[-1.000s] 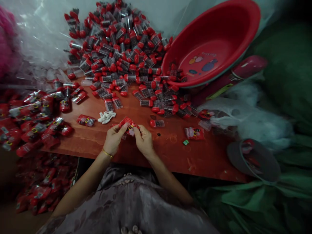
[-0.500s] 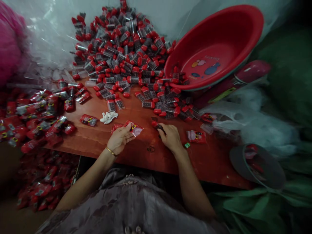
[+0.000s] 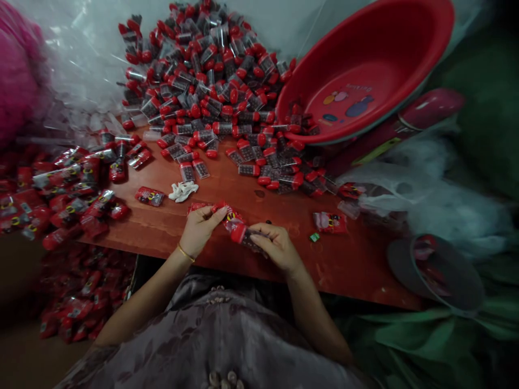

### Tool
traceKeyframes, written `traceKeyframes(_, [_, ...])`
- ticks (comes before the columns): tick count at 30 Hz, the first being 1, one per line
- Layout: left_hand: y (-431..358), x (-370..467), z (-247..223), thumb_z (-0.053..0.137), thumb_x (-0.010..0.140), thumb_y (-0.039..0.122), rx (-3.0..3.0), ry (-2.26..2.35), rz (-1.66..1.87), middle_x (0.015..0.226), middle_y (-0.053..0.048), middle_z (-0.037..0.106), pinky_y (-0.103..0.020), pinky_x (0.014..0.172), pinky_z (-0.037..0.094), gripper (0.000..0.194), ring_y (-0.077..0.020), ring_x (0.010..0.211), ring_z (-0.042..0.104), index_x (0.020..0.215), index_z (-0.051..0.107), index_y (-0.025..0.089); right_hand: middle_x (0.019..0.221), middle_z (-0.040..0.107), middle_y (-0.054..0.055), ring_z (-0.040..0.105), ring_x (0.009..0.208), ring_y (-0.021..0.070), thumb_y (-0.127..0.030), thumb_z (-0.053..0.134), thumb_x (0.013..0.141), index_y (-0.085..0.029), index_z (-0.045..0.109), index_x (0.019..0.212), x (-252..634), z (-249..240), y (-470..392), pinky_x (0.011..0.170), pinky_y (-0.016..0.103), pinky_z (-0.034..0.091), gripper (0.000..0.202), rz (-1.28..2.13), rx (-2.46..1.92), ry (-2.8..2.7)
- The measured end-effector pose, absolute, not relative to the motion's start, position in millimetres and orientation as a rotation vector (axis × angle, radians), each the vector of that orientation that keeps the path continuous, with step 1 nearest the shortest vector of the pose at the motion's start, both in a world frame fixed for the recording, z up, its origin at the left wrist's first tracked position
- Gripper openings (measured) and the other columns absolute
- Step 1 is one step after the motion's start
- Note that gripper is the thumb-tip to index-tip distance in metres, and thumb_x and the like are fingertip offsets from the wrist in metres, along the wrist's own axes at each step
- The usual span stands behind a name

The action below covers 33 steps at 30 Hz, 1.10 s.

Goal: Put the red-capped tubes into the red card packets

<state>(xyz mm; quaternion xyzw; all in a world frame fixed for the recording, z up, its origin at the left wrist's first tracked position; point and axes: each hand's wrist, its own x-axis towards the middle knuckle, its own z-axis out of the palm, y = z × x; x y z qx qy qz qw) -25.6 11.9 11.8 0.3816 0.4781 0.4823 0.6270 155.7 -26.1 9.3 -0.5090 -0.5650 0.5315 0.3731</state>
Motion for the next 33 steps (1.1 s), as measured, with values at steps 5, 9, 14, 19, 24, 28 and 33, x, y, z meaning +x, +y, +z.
traceKeyframes(5, [11.3,-27.8,11.7,0.076,0.058,0.047,0.875,1.085,1.124,0.061,0.001,0.065,-0.023,0.063,0.044,0.033,-0.0095,0.058,0.052,0.066,0.071,0.015,0.055,0.056,-0.003,0.046,0.043,0.0084,-0.034,0.056,0.074,-0.017,0.065,0.08,147.2,-0.3,-24.1,0.04,0.019,0.033,0.02,1.334,-1.288,-1.346])
traceKeyframes(9, [8.8,-23.2,9.4,0.082,0.052,0.038,0.771,1.031,1.094,0.07,0.0,0.069,-0.025,0.068,0.047,0.032,-0.0109,0.063,0.058,0.072,0.071,0.015,0.056,0.055,-0.003,0.045,0.042,0.0075,-0.036,0.055,0.077,-0.017,0.064,0.082,141.9,-4.6,-24.5,0.039,0.019,0.033,0.022,1.239,-1.3,-1.353])
traceKeyframes(14, [3.7,-13.7,-3.0,0.085,0.046,0.034,0.575,1.016,1.075,0.071,-0.002,0.07,-0.026,0.069,0.049,0.037,-0.0115,0.062,0.06,0.073,0.07,0.013,0.058,0.052,-0.003,0.044,0.044,0.0071,-0.039,0.049,0.084,-0.017,0.061,0.086,130.4,-11.0,-21.4,0.041,0.019,0.035,0.025,1.11,-1.318,-1.369])
traceKeyframes(19, [2.1,-12.3,-11.0,0.085,0.045,0.037,0.519,1.061,1.147,0.066,-0.001,0.069,-0.023,0.066,0.048,0.037,-0.01,0.059,0.06,0.068,0.068,0.013,0.06,0.051,-0.003,0.045,0.049,0.0083,-0.04,0.046,0.087,-0.018,0.059,0.09,115.3,-15.8,-17.3,0.046,0.019,0.038,0.025,0.97,-1.341,-1.419])
traceKeyframes(24, [3.5,-16.2,-4.5,0.08,0.055,0.042,0.538,1.052,1.152,0.071,-0.005,0.07,-0.026,0.069,0.05,0.036,-0.0132,0.065,0.062,0.072,0.07,0.011,0.058,0.05,-0.004,0.045,0.048,0.0078,-0.043,0.047,0.087,-0.019,0.059,0.087,108.7,-20.2,-19.8,0.045,0.018,0.039,0.027,1.139,-1.266,-1.409])
traceKeyframes(28, [6.7,-15.4,0.6,0.081,0.053,0.037,0.543,0.998,1.113,0.066,-0.004,0.069,-0.025,0.053,0.049,0.036,-0.013,0.056,0.06,0.075,0.07,0.011,0.056,0.046,-0.007,0.038,0.042,0.0059,-0.047,0.05,0.085,-0.02,0.058,0.09,100.6,-23.7,-18.0,0.04,0.018,0.041,0.029,1.34,-1.173,-1.208])
traceKeyframes(33, [12.8,-18.8,5.1,0.076,0.06,0.037,0.665,0.906,0.99,0.054,-0.001,0.06,-0.022,0.039,0.042,0.032,-0.0107,0.043,0.053,0.078,0.069,0.012,0.065,0.055,-0.007,0.04,0.037,0.0034,-0.049,0.057,0.079,-0.021,0.056,0.09,97.5,-29.6,-19.8,0.041,0.02,0.047,0.03,1.511,-1.057,-0.952])
